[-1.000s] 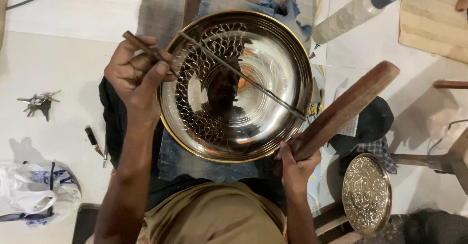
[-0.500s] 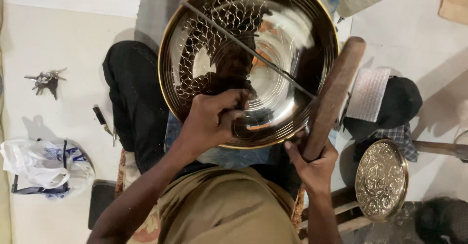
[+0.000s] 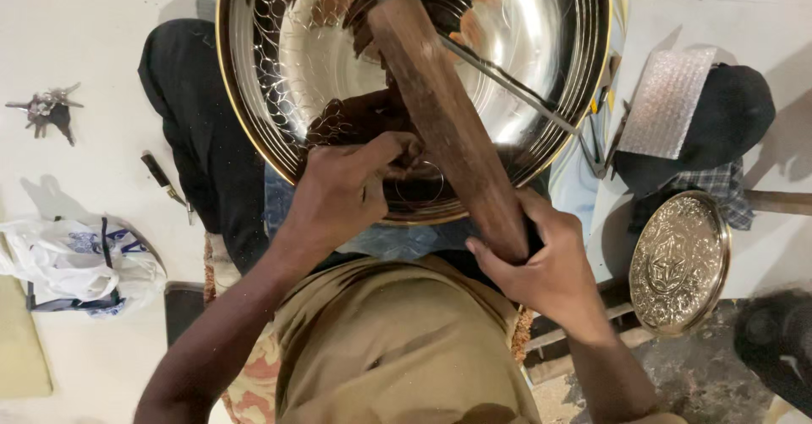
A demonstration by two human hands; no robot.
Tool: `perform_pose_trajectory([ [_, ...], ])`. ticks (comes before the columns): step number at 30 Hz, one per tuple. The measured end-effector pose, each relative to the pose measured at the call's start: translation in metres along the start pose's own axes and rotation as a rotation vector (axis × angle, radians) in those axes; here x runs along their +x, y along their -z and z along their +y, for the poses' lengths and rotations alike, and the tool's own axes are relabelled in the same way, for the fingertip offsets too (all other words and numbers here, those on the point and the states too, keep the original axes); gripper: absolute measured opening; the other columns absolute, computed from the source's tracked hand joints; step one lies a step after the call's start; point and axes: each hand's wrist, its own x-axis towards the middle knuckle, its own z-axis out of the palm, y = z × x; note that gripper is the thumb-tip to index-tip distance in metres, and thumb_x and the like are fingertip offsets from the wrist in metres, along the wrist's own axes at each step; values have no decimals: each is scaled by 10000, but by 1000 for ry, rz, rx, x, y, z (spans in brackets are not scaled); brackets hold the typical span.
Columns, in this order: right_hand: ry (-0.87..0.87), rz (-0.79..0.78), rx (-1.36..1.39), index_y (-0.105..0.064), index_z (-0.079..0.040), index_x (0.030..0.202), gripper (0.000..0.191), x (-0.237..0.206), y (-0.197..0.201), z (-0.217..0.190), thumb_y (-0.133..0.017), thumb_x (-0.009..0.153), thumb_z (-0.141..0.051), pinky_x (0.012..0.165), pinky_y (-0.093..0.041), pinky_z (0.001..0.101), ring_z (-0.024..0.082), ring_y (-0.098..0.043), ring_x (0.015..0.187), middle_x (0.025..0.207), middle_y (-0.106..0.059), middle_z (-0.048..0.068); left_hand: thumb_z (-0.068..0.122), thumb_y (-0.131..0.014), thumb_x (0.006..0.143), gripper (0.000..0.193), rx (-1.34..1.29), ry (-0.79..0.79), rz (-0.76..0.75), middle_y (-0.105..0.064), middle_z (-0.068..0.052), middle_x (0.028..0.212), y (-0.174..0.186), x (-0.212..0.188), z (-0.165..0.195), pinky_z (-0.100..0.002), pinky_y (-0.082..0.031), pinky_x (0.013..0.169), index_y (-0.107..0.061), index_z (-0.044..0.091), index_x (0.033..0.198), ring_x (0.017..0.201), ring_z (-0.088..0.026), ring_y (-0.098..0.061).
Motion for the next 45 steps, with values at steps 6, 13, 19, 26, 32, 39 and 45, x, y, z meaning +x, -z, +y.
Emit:
perform_pose_trajectory([
  [6, 91, -82, -103, -617, 36, 1105, 435, 25, 32, -31, -818, 744, -101, 605, -554, 320, 159, -708, 662, 776, -715, 143, -144, -562, 793, 536, -29, -59, 18, -774, -148, 1013, -4, 0, 0, -339, -614, 704, -645, 54, 1285, 828, -249, -775],
  [13, -23, -161, -234, -585, 4, 1020, 339, 40, 44, -54, -748, 737, -87, 532, -508, 378, 280, -680, 579, 664, -655, 182, -151, -575, 739, 558, -47, -36, -40, -772, -163, 994, -8, -3, -11, -297, -630, 668, -650, 24, 1264, 862, -231, -785],
  [19, 107, -167, -246, -556, 27, 995, 345, 42, 39, -47, -742, 714, -44, 564, -495, 409, 321, -660, 573, 684, -624, 206, -127, -603, 743, 512, -23, -119, -45, -766, -173, 994, -8, 0, -14, -315, -629, 715, -663, 17, 1230, 925, -233, -795],
  [26, 130, -77, -217, -545, 47, 1022, 366, 37, 32, -26, -759, 743, -56, 547, -505, 412, 312, -682, 595, 680, -619, 231, -124, -622, 698, 573, 8, -132, -99, -765, -179, 949, -3, 2, -16, -352, -634, 760, -683, -1, 1254, 871, -257, -783],
  [32, -27, -179, -267, -536, 39, 978, 349, 33, 34, -10, -738, 708, -47, 507, -514, 401, 309, -712, 546, 621, -628, 228, -143, -608, 766, 512, 54, -116, -182, -800, -115, 943, -7, 8, -20, -325, -634, 676, -691, 42, 1237, 746, -205, -781],
  [39, 137, -151, -182, -521, 63, 1076, 417, 24, 27, 5, -754, 764, -86, 575, -542, 395, 342, -734, 659, 689, -644, 235, -96, -639, 784, 510, 112, -177, -210, -779, -137, 890, -2, 14, -14, -359, -624, 702, -657, 76, 1264, 777, -219, -776],
  [45, 20, -119, -230, -519, 64, 1050, 412, 22, 23, 2, -748, 741, -84, 570, -521, 418, 385, -702, 621, 680, -629, 242, -65, -639, 806, 555, 246, 40, -428, -772, -130, 832, 2, 18, -10, -360, -620, 670, -657, 158, 1314, 720, -225, -764],
])
